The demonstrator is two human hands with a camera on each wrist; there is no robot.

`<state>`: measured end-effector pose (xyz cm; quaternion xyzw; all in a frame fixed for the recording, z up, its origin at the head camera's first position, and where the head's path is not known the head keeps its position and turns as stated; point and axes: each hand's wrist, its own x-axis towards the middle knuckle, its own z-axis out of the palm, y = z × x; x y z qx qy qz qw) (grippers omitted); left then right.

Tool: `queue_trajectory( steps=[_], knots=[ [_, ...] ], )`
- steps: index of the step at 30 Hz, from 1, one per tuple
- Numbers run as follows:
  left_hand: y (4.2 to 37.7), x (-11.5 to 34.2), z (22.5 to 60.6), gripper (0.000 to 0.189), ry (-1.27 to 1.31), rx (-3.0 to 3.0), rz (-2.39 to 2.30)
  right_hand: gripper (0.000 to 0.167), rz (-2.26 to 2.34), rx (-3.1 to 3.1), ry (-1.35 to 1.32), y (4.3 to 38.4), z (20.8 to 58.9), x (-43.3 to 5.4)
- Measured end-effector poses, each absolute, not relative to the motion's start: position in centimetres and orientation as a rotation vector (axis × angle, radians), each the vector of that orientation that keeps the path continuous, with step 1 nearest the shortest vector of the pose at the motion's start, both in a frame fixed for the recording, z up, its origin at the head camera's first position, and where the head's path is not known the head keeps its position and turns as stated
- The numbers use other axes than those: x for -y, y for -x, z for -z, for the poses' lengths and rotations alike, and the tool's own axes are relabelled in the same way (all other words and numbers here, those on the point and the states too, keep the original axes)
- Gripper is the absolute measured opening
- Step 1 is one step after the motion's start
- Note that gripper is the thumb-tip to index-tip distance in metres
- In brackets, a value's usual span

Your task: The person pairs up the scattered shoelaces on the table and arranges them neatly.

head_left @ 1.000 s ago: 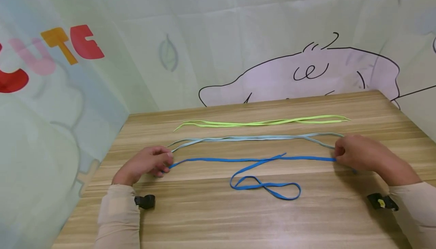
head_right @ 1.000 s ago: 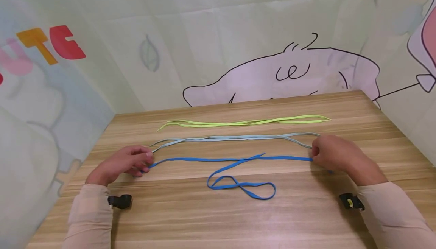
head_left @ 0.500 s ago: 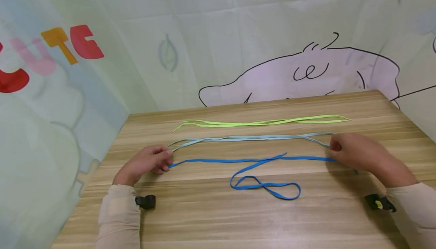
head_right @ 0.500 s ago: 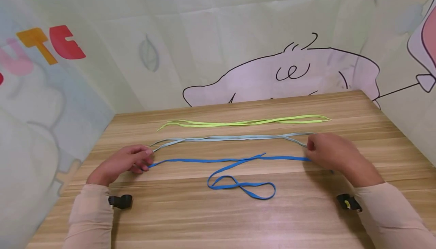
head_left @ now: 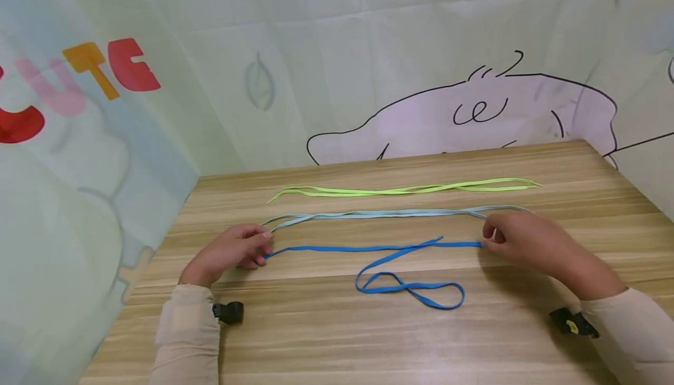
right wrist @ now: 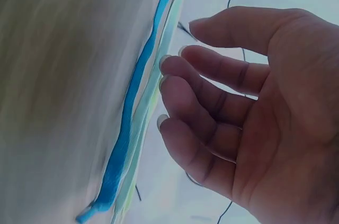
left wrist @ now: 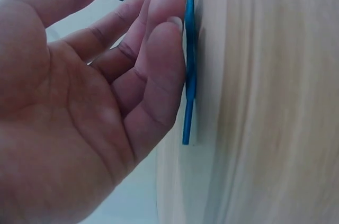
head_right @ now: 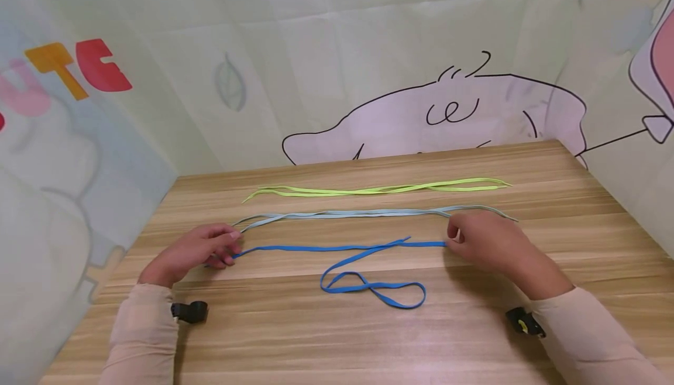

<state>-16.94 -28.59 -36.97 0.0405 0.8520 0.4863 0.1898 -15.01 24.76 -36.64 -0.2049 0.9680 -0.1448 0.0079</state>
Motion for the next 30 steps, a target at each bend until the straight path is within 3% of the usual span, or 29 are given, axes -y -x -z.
queue_trajectory(
  steps=[13, 23, 30],
  knots=[
    [16.9, 27.5, 36.8, 0.043, -0.228, -2.409, -1.34, 0.004, 0.559, -2.866, 0.752, 13.7, 36.5, -22.4],
    [17.0, 26.3, 37.0, 0.04, -0.293, -2.406, -1.296, 0.014, 0.621, -2.722, 0.901, 12.7, 37.0, -20.5],
    [17.0, 25.5, 36.9, 0.038, -0.321, -2.396, -1.278, 0.008, 0.587, -2.707, 0.935, 12.4, 37.2, -20.0]
  ],
)
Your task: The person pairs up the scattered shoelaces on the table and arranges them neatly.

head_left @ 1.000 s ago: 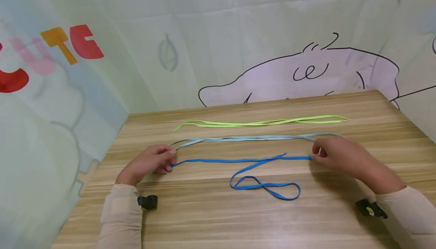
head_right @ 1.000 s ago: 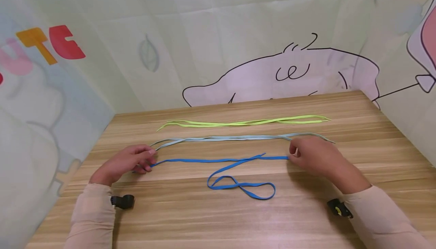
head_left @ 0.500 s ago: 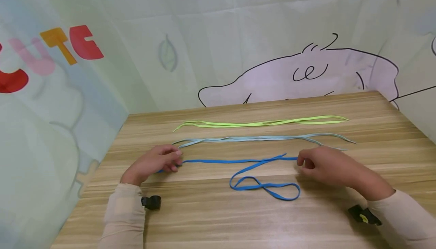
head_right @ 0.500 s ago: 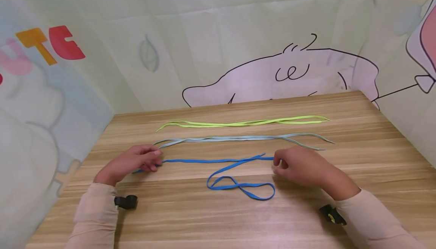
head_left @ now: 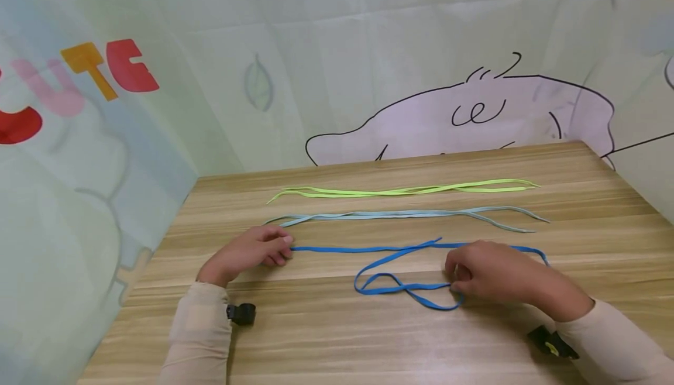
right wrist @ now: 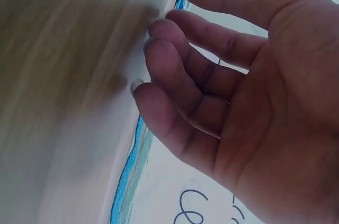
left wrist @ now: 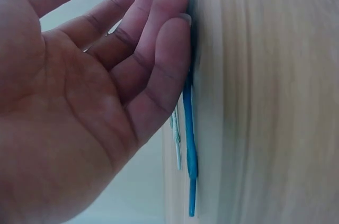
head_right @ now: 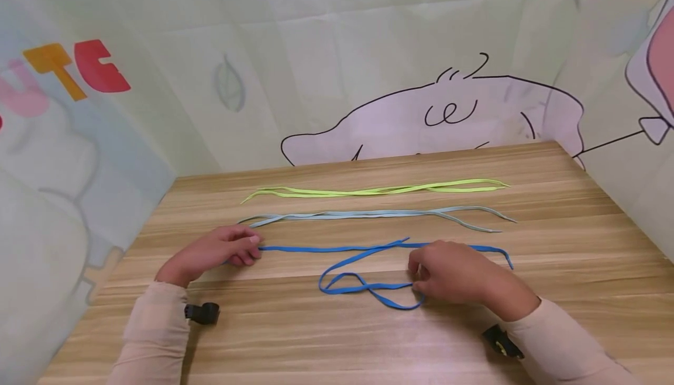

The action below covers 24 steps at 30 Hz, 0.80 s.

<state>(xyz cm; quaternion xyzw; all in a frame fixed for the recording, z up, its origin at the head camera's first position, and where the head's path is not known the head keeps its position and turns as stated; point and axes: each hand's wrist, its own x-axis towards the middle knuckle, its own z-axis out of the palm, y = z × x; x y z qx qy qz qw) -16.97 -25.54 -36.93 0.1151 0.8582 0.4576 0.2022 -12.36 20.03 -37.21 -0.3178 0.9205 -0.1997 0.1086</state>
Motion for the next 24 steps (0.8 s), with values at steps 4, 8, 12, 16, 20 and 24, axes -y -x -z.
queue_trajectory(
  steps=[4, 8, 12, 16, 20, 24],
  knots=[
    [17.0, 25.4, 37.0, 0.038, -0.327, -2.387, -1.278, 0.009, 0.596, -2.68, 0.979, 12.4, 37.3, -20.1],
    [17.0, 25.2, 37.1, 0.036, -0.316, -2.386, -1.269, 0.02, 0.598, -2.665, 1.073, 12.5, 37.5, -20.1],
    [17.1, 25.1, 37.2, 0.036, -0.297, -2.38, -1.268, 0.024, 0.649, -2.605, 1.138, 12.4, 37.4, -20.2],
    [17.0, 25.0, 37.1, 0.037, -0.305, -2.372, -1.281, 0.024, 0.742, -2.484, 1.145, 12.1, 37.1, -20.3],
    [17.0, 25.0, 37.0, 0.036, -0.297, -2.367, -1.291, 0.023, 0.827, -2.382, 1.149, 11.8, 36.6, -20.3],
    [17.0, 25.0, 37.1, 0.036, -0.297, -2.368, -1.29, 0.024, 0.92, -2.282, 1.175, 11.5, 36.3, -20.2]
  ],
)
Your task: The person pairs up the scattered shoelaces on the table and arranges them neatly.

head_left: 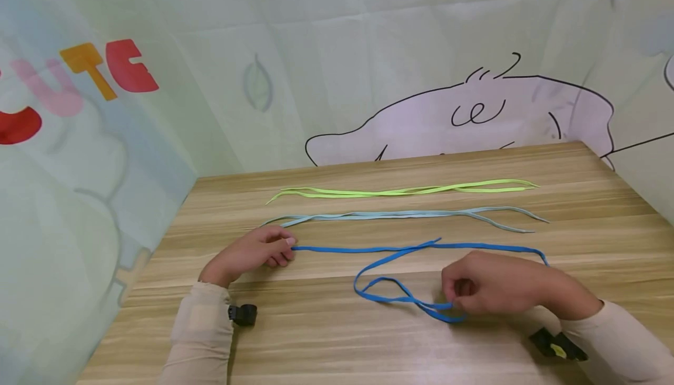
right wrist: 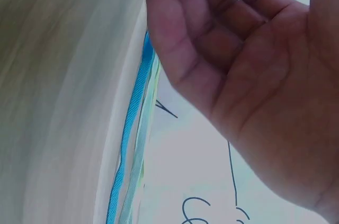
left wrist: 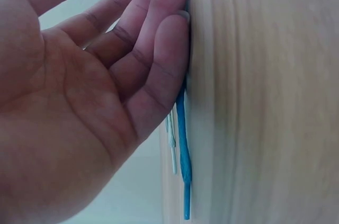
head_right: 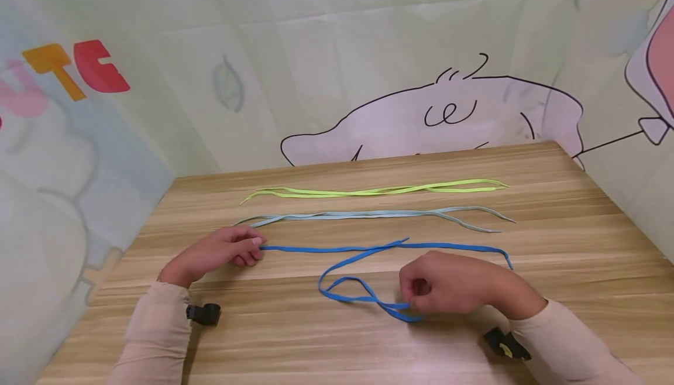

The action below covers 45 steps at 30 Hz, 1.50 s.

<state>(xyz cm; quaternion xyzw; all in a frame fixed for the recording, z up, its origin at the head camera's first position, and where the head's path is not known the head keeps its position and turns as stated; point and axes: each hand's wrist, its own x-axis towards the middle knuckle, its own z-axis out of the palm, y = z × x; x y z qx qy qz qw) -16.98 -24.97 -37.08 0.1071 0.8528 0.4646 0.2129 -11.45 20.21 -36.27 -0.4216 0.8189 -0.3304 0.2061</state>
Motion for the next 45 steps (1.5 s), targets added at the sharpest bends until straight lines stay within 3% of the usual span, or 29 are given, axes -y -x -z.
queue_trajectory(
  steps=[22, 33, 45],
  knots=[
    [17.4, 25.1, 37.7, 0.036, -0.273, -2.387, -1.278, 0.025, 1.175, -1.863, 1.598, 9.8, 33.6, -19.8],
    [17.3, 25.1, 37.7, 0.037, -0.293, -2.392, -1.264, 0.034, 1.308, -1.809, 1.85, 8.2, 31.3, -19.3],
    [17.3, 25.1, 37.8, 0.038, -0.28, -2.406, -1.254, 0.02, 1.436, -1.605, 2.114, 7.2, 29.5, -18.3]
  ],
)
